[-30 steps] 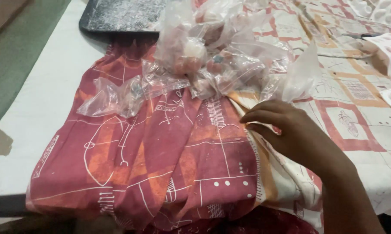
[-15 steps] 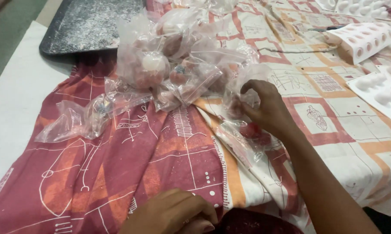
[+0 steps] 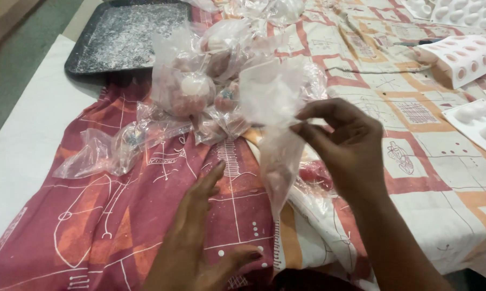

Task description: Packing small candles into zip-lock plastic bags and placing them into a cardboard box.

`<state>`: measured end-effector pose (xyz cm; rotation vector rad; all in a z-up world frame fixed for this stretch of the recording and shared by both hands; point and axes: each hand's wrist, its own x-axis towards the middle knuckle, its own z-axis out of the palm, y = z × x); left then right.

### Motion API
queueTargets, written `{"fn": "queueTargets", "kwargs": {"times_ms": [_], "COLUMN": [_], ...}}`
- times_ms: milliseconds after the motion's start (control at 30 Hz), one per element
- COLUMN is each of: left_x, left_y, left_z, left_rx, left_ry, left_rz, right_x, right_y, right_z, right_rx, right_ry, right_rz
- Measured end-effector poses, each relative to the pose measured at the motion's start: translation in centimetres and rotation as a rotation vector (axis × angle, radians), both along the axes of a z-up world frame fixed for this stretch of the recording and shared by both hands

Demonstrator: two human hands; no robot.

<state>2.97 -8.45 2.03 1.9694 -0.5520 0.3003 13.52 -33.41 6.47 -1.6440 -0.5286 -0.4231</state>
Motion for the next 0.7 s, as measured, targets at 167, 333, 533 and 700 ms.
{"fn": "queueTargets", "kwargs": {"times_ms": [167,333,533,700], "left_x": [0.7,2.2,2.9,4.8], "left_y": [-2.7,-0.8,1.6,2.8], "left_z": [-0.6,-4.9,-7.6,-7.1], "left_rx": [-0.015,-0.489,-0.928,-0.591], "left_ry": [-0.048,0.548,0.645,0.077], "left_rz": [0.070,0.293,0.165,0.036], "right_x": [-3.6,-3.0,0.8,-0.2], "right_y": [5.1,5.5,3.3,3.4], "right_z": [1.2,1.5,-1.4,1.1], "right_rx": [-0.145,-0.380,-0.345,-0.172], "right_ry": [0.150,-0.040,0.361,0.558], "right_rz": [0.285,0.219,0.091,0.207]}}
